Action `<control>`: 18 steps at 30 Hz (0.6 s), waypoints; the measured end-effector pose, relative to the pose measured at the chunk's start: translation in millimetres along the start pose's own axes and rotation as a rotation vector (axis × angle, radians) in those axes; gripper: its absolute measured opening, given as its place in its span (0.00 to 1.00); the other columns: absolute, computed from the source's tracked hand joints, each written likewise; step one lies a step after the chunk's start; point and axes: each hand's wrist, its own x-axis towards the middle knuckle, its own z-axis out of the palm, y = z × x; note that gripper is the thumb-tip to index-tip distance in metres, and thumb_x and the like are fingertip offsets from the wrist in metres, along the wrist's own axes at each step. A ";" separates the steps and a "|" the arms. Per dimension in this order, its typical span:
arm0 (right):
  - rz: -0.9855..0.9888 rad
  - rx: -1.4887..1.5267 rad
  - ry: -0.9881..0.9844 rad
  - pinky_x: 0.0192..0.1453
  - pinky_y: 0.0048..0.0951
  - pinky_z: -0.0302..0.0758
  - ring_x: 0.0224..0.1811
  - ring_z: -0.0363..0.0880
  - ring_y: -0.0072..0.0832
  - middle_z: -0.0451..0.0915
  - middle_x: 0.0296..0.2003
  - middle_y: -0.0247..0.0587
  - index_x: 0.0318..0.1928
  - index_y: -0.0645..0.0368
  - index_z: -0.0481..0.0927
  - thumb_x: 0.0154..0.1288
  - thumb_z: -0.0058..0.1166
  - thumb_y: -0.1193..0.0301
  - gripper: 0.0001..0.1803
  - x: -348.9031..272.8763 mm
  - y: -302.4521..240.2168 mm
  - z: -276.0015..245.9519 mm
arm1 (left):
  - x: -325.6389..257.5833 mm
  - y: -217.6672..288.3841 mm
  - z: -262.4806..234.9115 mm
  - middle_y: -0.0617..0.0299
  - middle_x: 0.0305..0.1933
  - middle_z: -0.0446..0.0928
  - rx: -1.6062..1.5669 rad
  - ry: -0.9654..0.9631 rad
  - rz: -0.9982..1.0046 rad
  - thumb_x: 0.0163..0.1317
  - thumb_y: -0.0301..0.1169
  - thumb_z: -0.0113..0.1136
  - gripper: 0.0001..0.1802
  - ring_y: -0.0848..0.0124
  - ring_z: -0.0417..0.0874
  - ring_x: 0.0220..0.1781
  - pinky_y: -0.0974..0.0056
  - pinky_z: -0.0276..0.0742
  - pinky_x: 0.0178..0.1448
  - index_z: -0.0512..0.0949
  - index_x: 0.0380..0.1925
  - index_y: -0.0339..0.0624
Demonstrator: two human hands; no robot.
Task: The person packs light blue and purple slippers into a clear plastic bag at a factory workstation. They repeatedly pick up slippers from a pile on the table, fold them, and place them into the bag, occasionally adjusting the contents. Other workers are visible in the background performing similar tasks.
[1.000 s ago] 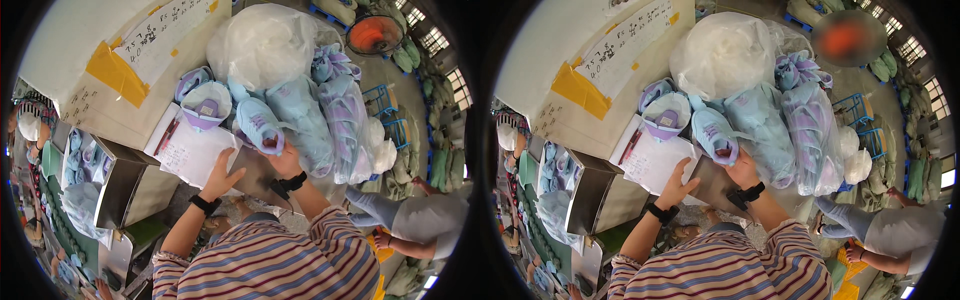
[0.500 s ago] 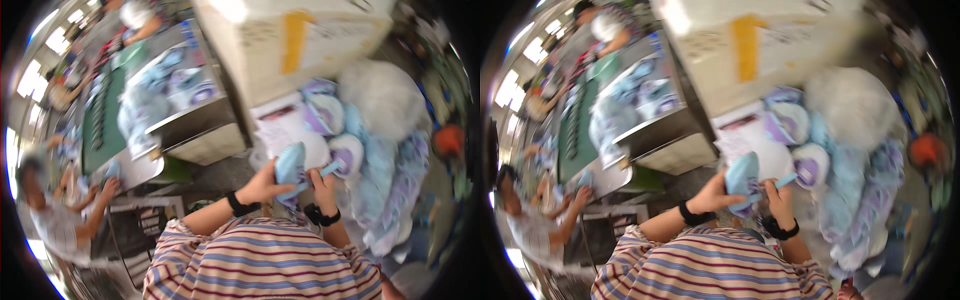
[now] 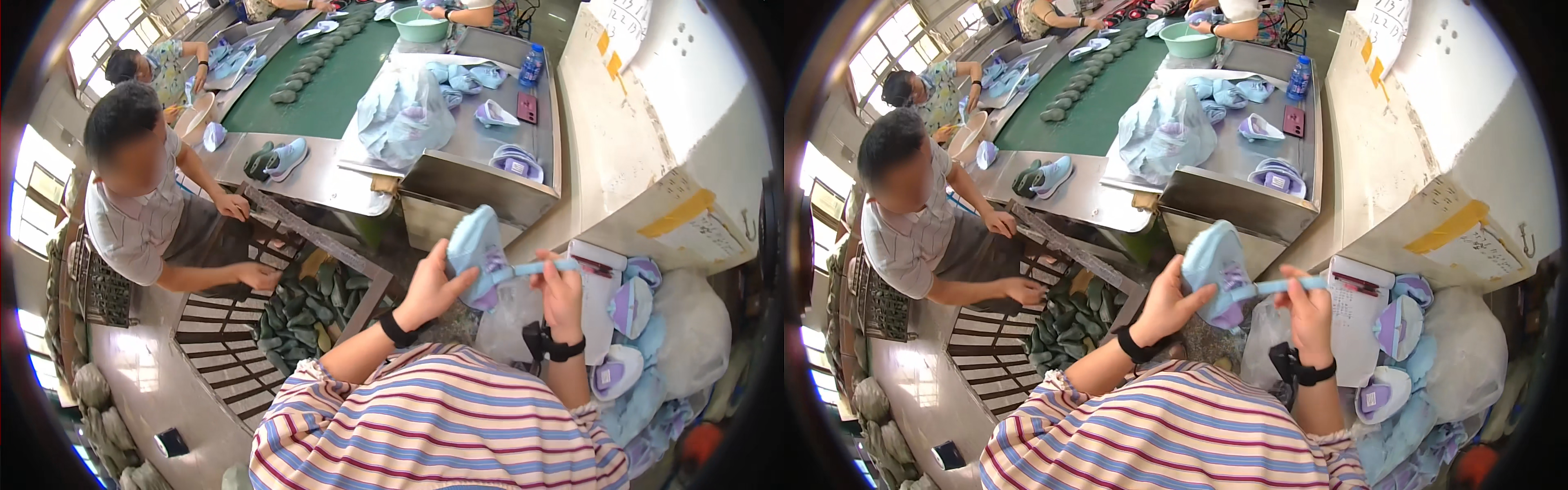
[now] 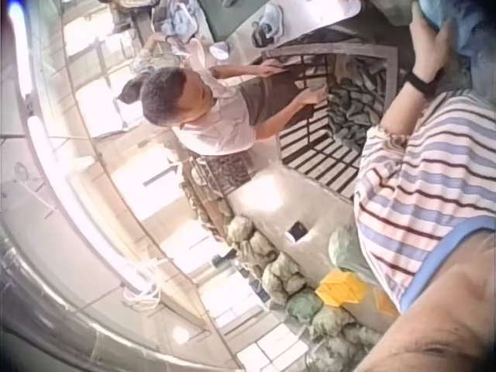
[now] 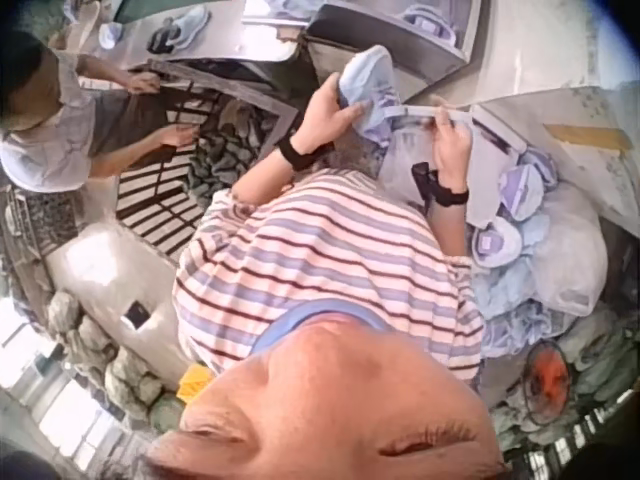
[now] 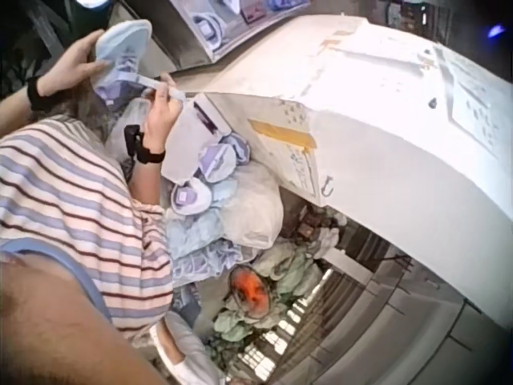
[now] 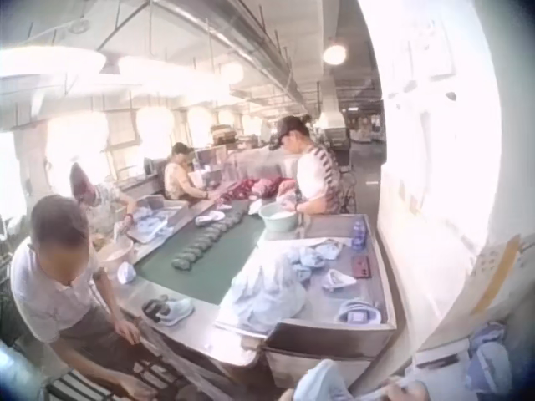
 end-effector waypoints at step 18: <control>-1.020 -0.804 -0.391 0.46 0.37 0.72 0.43 0.74 0.41 0.75 0.43 0.44 0.40 0.56 0.80 0.44 0.51 0.82 0.19 36.9 25.2 118.4 | 13.2 -12.0 -57.7 0.67 0.30 0.70 -0.338 0.228 0.020 0.65 0.35 0.48 0.12 0.83 0.65 0.31 0.76 0.64 0.34 0.67 0.38 0.36</control>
